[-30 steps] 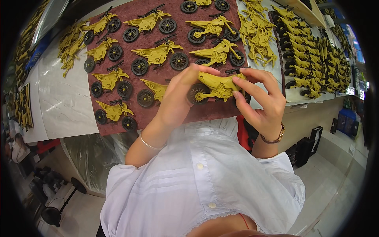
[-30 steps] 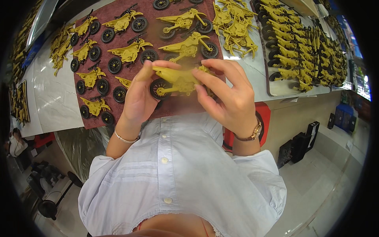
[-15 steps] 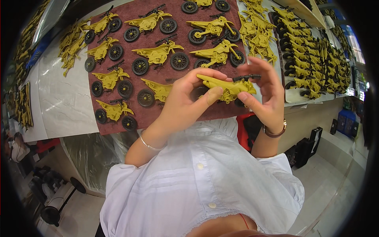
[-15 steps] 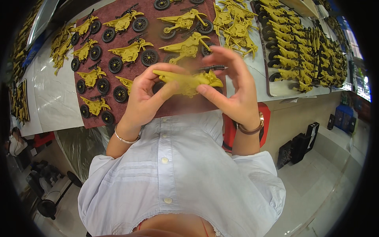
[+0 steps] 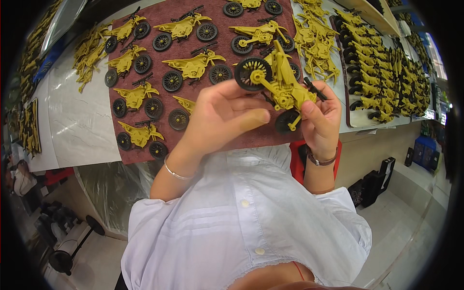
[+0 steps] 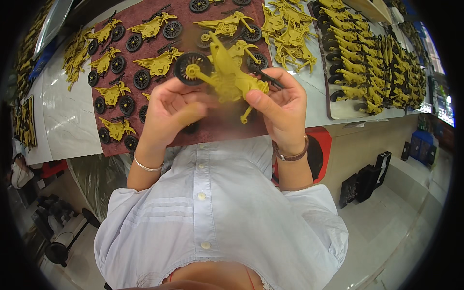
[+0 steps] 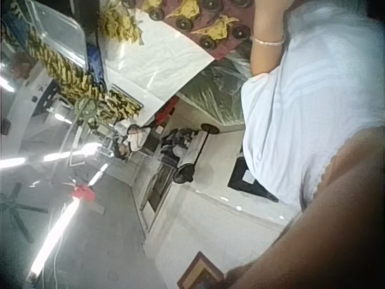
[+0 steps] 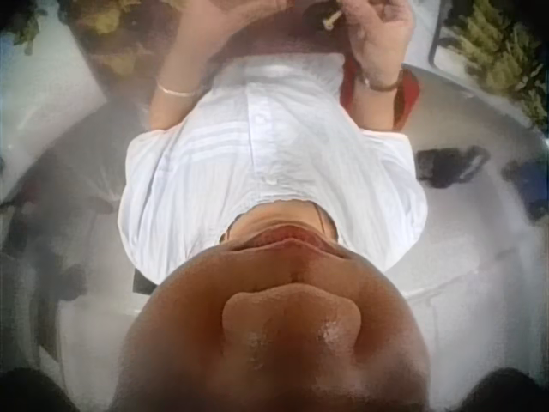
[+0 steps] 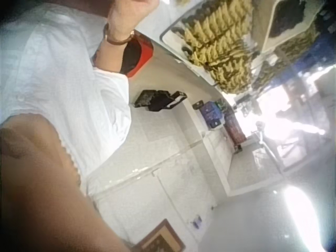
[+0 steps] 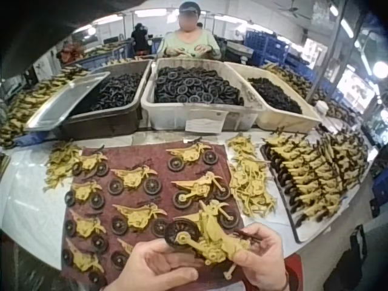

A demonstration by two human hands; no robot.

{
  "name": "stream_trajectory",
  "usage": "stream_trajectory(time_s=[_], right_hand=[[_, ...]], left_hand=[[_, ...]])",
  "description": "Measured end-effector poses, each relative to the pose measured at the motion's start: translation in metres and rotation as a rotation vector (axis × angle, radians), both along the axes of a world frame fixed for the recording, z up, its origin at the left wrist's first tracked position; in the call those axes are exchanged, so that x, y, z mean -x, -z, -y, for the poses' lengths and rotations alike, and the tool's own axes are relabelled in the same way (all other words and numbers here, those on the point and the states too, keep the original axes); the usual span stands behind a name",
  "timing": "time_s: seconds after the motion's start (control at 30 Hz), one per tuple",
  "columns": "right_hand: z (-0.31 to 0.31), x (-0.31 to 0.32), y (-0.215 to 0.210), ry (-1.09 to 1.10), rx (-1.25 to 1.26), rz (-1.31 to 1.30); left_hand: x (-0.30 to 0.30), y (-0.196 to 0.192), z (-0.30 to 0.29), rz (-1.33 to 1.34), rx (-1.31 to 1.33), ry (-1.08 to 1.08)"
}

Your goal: The person assembles small plastic toy motorcycles by hand, attaching wheels to the frames at a production workbench.

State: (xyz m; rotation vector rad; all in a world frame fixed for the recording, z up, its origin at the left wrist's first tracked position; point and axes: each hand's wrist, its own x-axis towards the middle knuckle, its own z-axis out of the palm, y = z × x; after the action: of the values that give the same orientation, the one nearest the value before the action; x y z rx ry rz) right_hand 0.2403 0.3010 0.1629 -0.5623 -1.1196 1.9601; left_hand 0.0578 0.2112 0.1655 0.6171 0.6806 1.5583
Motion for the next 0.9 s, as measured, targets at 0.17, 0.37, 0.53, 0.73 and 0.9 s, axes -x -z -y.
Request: stream_trajectory(time_s=[0.17, 0.37, 0.53, 0.73, 0.9], right_hand=[[0.007, 0.006, 0.002, 0.002, 0.080, 0.002], [0.012, 0.012, -0.006, -0.055, -0.004, 0.268], [0.015, 0.013, -0.007, -0.026, -0.025, 0.278], [0.018, 0.014, -0.007, 0.008, -0.059, 0.293], [0.023, 0.017, -0.009, 0.040, -0.128, 0.296]], left_hand=[[-0.008, 0.009, 0.004, -0.270, 0.048, -0.144], [-0.011, 0.005, 0.006, -0.546, 0.073, -0.180], [-0.013, 0.008, 0.006, -0.629, 0.021, -0.276], [-0.015, 0.006, 0.008, -0.695, -0.005, -0.333], [-0.015, 0.004, 0.009, -0.614, 0.007, -0.325]])
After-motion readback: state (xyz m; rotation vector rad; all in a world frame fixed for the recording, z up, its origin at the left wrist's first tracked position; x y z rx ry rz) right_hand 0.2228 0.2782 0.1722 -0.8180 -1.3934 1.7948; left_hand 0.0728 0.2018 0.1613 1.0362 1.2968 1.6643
